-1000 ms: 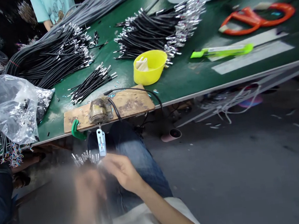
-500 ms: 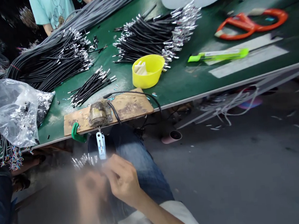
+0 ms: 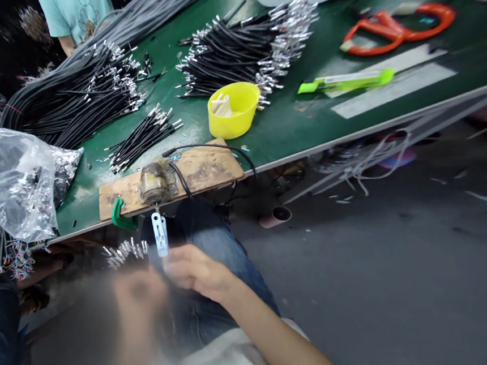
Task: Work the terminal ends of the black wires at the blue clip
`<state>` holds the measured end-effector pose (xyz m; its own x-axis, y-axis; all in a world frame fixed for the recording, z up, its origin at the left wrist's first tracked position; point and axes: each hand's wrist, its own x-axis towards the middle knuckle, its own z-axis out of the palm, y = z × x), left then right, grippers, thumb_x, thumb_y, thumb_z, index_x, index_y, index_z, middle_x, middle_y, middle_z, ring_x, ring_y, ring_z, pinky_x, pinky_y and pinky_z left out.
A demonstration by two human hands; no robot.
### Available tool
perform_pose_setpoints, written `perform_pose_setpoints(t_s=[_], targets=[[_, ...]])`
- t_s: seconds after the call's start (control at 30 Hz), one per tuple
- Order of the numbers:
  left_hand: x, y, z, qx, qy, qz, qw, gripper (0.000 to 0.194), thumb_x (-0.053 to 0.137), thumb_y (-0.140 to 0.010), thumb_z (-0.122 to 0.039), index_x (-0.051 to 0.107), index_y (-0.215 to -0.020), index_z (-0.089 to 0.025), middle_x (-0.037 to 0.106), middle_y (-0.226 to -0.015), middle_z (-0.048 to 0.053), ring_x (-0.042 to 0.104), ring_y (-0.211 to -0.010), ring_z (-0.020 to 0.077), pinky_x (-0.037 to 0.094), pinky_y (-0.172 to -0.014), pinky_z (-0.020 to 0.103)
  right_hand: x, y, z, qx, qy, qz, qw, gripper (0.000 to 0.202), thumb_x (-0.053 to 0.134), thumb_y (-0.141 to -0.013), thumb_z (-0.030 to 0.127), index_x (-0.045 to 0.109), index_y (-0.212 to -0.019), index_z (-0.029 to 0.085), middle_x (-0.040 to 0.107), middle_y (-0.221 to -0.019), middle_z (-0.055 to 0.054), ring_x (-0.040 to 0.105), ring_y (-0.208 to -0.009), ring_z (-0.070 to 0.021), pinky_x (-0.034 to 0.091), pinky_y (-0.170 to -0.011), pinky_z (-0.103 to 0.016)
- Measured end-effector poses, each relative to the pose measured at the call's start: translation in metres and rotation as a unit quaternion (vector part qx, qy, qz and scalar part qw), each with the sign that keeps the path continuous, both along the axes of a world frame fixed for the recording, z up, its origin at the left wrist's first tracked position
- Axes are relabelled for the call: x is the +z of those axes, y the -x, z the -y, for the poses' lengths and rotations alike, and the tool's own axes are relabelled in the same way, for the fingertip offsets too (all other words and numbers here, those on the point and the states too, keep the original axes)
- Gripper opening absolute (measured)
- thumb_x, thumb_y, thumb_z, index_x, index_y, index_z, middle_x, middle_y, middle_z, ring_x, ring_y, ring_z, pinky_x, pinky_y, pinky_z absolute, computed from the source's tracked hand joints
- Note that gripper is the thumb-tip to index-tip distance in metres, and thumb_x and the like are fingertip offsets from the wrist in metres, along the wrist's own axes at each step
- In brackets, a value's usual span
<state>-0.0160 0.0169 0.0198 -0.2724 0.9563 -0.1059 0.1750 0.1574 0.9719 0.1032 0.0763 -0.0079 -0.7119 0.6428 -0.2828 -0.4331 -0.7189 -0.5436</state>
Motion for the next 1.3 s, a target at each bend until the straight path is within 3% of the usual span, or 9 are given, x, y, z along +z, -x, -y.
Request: perform_pose_setpoints(t_s=[0.17, 0.3, 0.43, 0.53, 0.63, 0.8, 0.9, 1.0, 1.3], targets=[[0.006, -0.002, 0.003, 0.017, -0.024, -0.037, 0.999, 0.006, 0.075, -0.060, -0.014, 0.072, -0.058, -0.019, 0.068, -0.053, -0.001, 0.060, -0.048, 0.0130, 0.049, -0.055, 0.024, 0.005, 0.001, -0.019, -0.088, -0.005, 0.049, 0.995, 0.036, 0.078, -0.047, 0.036, 0.048, -0.043, 0.015, 0.031, -0.038, 0.010, 0.018, -0.037, -0.0013, 0.008, -0.037, -0.020], [0.014, -0.004, 0.006, 0.030, -0.050, -0.056, 0.997, 0.008, 0.073, -0.061, -0.012, 0.072, -0.060, -0.020, 0.070, -0.055, -0.001, 0.064, -0.051, 0.0148, 0.052, -0.060, 0.026, 0.020, 0.002, -0.034, -0.171, -0.046, 0.083, 0.981, 0.050, 0.074, -0.049, 0.058, 0.049, -0.044, 0.015, 0.033, -0.040, 0.009, 0.018, -0.038, -0.0015, 0.011, -0.036, -0.019], [0.021, -0.006, 0.003, 0.053, -0.075, -0.081, 0.993, 0.010, 0.073, -0.061, -0.012, 0.072, -0.061, -0.022, 0.071, -0.057, -0.002, 0.066, -0.051, 0.0149, 0.049, -0.047, 0.021, 0.034, 0.007, -0.037, -0.186, -0.129, 0.126, 0.966, 0.054, 0.068, -0.052, 0.066, 0.053, -0.046, 0.015, 0.048, -0.046, 0.003, 0.034, -0.041, -0.0052, 0.026, -0.039, -0.019], [0.021, -0.005, 0.001, 0.059, -0.108, -0.148, 0.981, 0.007, 0.071, -0.065, -0.014, 0.072, -0.065, -0.021, 0.071, -0.058, -0.002, 0.067, -0.051, 0.0155, 0.052, -0.048, 0.022, 0.032, 0.006, -0.030, -0.195, -0.173, 0.163, 0.952, 0.057, 0.057, -0.063, 0.070, 0.050, -0.044, 0.017, 0.043, -0.043, 0.003, 0.035, -0.040, -0.0073, 0.028, -0.038, -0.021], [0.013, -0.003, 0.004, 0.062, -0.166, -0.257, 0.950, 0.005, 0.069, -0.070, -0.015, 0.071, -0.070, -0.021, 0.072, -0.062, -0.002, 0.068, -0.053, 0.0154, 0.057, -0.061, 0.026, 0.025, -0.003, -0.014, -0.255, -0.291, 0.247, 0.888, 0.053, 0.055, -0.073, 0.059, 0.047, -0.042, 0.017, 0.037, -0.040, 0.004, 0.033, -0.038, -0.0075, 0.025, -0.036, -0.021], [-0.006, -0.002, 0.015, 0.056, -0.209, -0.316, 0.924, 0.010, 0.067, -0.072, -0.013, 0.069, -0.076, -0.023, 0.074, -0.066, -0.003, 0.069, -0.056, 0.0144, 0.057, -0.065, 0.026, 0.023, -0.011, 0.017, -0.292, -0.504, 0.364, 0.727, 0.015, 0.061, -0.076, 0.021, 0.066, -0.063, 0.016, 0.058, -0.053, 0.000, 0.048, -0.043, -0.0090, 0.035, -0.040, -0.020], [-0.014, -0.001, 0.018, 0.051, -0.228, -0.379, 0.895, 0.010, 0.066, -0.074, -0.015, 0.070, -0.076, -0.024, 0.073, -0.063, -0.004, 0.069, -0.053, 0.0141, 0.056, -0.059, 0.024, 0.024, -0.008, 0.023, -0.297, -0.525, 0.399, 0.691, 0.021, 0.055, -0.079, 0.015, 0.066, -0.061, 0.016, 0.060, -0.052, -0.001, 0.049, -0.042, -0.0089, 0.037, -0.042, -0.020], [-0.018, -0.001, 0.020, 0.045, -0.236, -0.398, 0.885, 0.012, 0.067, -0.074, -0.015, 0.071, -0.077, -0.025, 0.073, -0.063, -0.003, 0.069, -0.055, 0.0146, 0.055, -0.061, 0.023, 0.025, -0.004, 0.022, -0.300, -0.510, 0.405, 0.697, 0.024, 0.054, -0.077, 0.014, 0.066, -0.056, 0.015, 0.056, -0.047, 0.000, 0.042, -0.037, -0.0076, 0.033, -0.038, -0.021], [-0.001, -0.010, 0.008, 0.047, -0.095, -0.221, 0.969, 0.014, 0.063, -0.076, -0.024, 0.068, -0.064, -0.019, 0.067, -0.054, -0.001, 0.061, -0.048, 0.0135, 0.050, -0.051, 0.023, 0.015, 0.006, 0.022, -0.351, -0.375, 0.346, 0.785, 0.020, 0.058, -0.069, 0.017, 0.063, -0.049, 0.018, 0.053, -0.046, -0.001, 0.033, -0.035, -0.0077, 0.023, -0.033, -0.022]])
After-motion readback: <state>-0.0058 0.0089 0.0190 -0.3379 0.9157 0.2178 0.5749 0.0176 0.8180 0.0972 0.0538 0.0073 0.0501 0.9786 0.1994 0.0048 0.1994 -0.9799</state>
